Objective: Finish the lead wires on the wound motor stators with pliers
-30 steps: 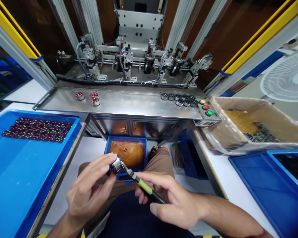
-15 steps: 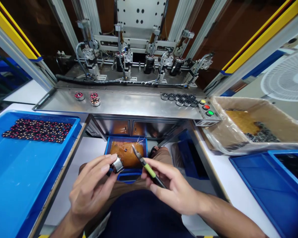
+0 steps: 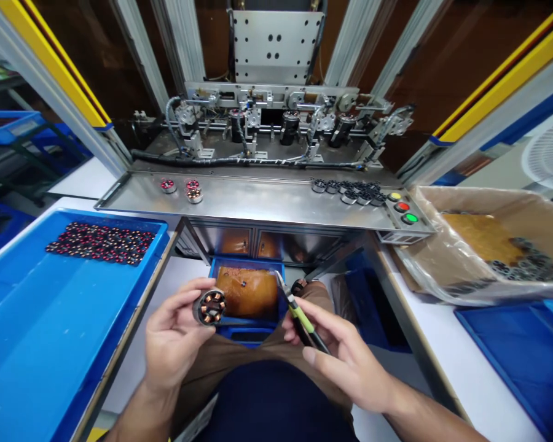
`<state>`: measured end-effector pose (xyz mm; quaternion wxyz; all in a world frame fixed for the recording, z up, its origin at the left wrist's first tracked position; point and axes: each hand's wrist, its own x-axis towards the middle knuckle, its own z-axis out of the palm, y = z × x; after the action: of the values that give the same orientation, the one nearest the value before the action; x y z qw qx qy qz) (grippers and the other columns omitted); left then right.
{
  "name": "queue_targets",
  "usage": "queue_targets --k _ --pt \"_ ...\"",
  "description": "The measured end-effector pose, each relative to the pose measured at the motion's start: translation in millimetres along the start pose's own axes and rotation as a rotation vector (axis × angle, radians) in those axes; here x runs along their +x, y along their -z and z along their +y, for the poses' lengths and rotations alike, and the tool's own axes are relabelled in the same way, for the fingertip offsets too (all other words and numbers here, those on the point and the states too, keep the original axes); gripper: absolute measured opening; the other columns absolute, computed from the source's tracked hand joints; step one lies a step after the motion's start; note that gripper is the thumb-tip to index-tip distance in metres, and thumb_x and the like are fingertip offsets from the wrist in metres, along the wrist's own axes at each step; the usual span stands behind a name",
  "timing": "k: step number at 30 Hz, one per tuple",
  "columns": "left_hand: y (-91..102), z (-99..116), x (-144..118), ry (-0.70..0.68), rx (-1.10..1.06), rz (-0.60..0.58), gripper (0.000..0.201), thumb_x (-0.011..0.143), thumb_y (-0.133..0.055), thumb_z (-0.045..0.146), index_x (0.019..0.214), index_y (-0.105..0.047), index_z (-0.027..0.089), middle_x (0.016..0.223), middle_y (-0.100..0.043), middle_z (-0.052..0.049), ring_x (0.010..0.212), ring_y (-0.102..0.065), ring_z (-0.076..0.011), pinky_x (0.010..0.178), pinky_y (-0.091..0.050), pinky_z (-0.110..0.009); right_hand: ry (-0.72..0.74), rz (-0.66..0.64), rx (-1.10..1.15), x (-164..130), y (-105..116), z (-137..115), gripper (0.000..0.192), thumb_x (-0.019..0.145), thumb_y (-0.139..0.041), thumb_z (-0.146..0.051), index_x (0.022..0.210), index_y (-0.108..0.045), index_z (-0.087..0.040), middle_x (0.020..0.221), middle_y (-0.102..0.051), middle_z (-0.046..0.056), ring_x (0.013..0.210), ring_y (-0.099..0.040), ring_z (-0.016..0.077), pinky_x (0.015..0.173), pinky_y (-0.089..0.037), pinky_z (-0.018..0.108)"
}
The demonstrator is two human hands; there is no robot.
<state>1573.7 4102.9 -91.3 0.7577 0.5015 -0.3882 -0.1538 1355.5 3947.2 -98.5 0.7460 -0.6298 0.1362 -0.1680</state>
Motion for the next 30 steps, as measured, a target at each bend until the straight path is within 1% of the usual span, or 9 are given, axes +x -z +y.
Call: queue_targets --k 1,3,7,11,14,17,25,28,30 --pt "0.0 1 2 0.037 -0.097 -0.012 0.037 0.076 -0.079 0.016 0.109 -0.070 0.029 0.115 -0.074 -0.004 0.099 -0.073 -0.0177 0.085 -0.061 -0.027 -0.010 0.000 0.003 -1 1 1 0.054 0.091 -0.064 -0.029 0.143 -0.048 -0.028 0.117 -0.066 0.010 0.101 -0.066 0.0195 0.096 -0.054 0.039" --pt "-0.2 3 6 0.080 -0.172 -0.020 0.034 0.074 -0.082 0.020 0.105 -0.070 0.029 0.109 -0.076 -0.003 0.092 -0.075 -0.0185 0.083 -0.062 -0.029 -0.032 -0.001 -0.006 -2 2 2 0.054 0.091 -0.064 -0.033 0.143 -0.048 -0.028 0.116 -0.066 0.010 0.102 -0.066 0.0196 0.096 -0.053 0.038" --pt "-0.2 6 9 0.096 -0.182 -0.003 0.042 0.069 -0.085 0.018 0.105 -0.068 0.029 0.103 -0.077 -0.002 0.092 -0.075 -0.0210 0.081 -0.063 -0.030 -0.068 -0.004 -0.025 -4 2 4 0.052 0.091 -0.065 -0.036 0.140 -0.050 -0.027 0.115 -0.067 0.010 0.099 -0.066 0.0193 0.095 -0.054 0.038" --pt "0.5 6 9 0.106 -0.193 -0.003 0.046 0.067 -0.086 0.015 0.107 -0.067 0.028 0.101 -0.077 0.000 0.093 -0.075 -0.0200 0.082 -0.062 -0.029 -0.075 0.004 -0.028 -5 2 6 0.052 0.091 -0.064 -0.039 0.139 -0.052 -0.024 0.113 -0.067 0.012 0.097 -0.066 0.0202 0.093 -0.054 0.039" --pt "0.3 5 10 0.101 -0.182 -0.008 0.047 0.067 -0.085 0.012 0.108 -0.067 0.028 0.101 -0.076 0.001 0.093 -0.075 -0.0190 0.084 -0.062 -0.028 -0.078 0.009 -0.021 -5 2 5 0.052 0.090 -0.065 -0.039 0.138 -0.053 -0.026 0.112 -0.067 0.011 0.096 -0.066 0.0199 0.092 -0.055 0.038" --pt "0.1 5 9 0.085 -0.156 -0.004 0.048 0.066 -0.084 0.007 0.107 -0.067 0.027 0.101 -0.075 0.000 0.095 -0.074 -0.0186 0.085 -0.061 -0.027 -0.083 0.003 -0.007 -4 2 4 0.051 0.090 -0.066 -0.038 0.138 -0.053 -0.028 0.112 -0.067 0.009 0.096 -0.066 0.0195 0.091 -0.054 0.038" --pt "0.4 3 7 0.026 -0.077 0.003 0.052 0.065 -0.080 -0.003 0.107 -0.066 0.025 0.102 -0.073 -0.003 0.097 -0.073 -0.0194 0.086 -0.060 -0.030 -0.097 -0.018 0.002 -5 -1 10 0.055 0.089 -0.065 -0.040 0.139 -0.052 -0.024 0.112 -0.067 0.012 0.094 -0.067 0.0208 0.088 -0.055 0.039" --pt "1.9 6 2 0.074 -0.034 0.010 0.053 0.067 -0.078 -0.002 0.111 -0.065 0.026 0.103 -0.071 -0.002 0.098 -0.073 -0.0184 0.088 -0.059 -0.028 -0.006 -0.041 -0.178 12 4 -4 0.054 0.091 -0.062 -0.033 0.142 -0.049 -0.026 0.114 -0.068 0.012 0.098 -0.068 0.0220 0.089 -0.055 0.039" --pt "8.7 14 -7 0.161 0.031 0.029 0.050 0.071 -0.076 0.002 0.114 -0.063 0.026 0.103 -0.071 -0.003 0.100 -0.073 -0.0190 0.089 -0.058 -0.028 0.194 0.006 -0.482 41 17 -23 0.054 0.089 -0.062 -0.025 0.142 -0.050 -0.027 0.119 -0.066 0.011 0.105 -0.066 0.0228 0.094 -0.052 0.039"
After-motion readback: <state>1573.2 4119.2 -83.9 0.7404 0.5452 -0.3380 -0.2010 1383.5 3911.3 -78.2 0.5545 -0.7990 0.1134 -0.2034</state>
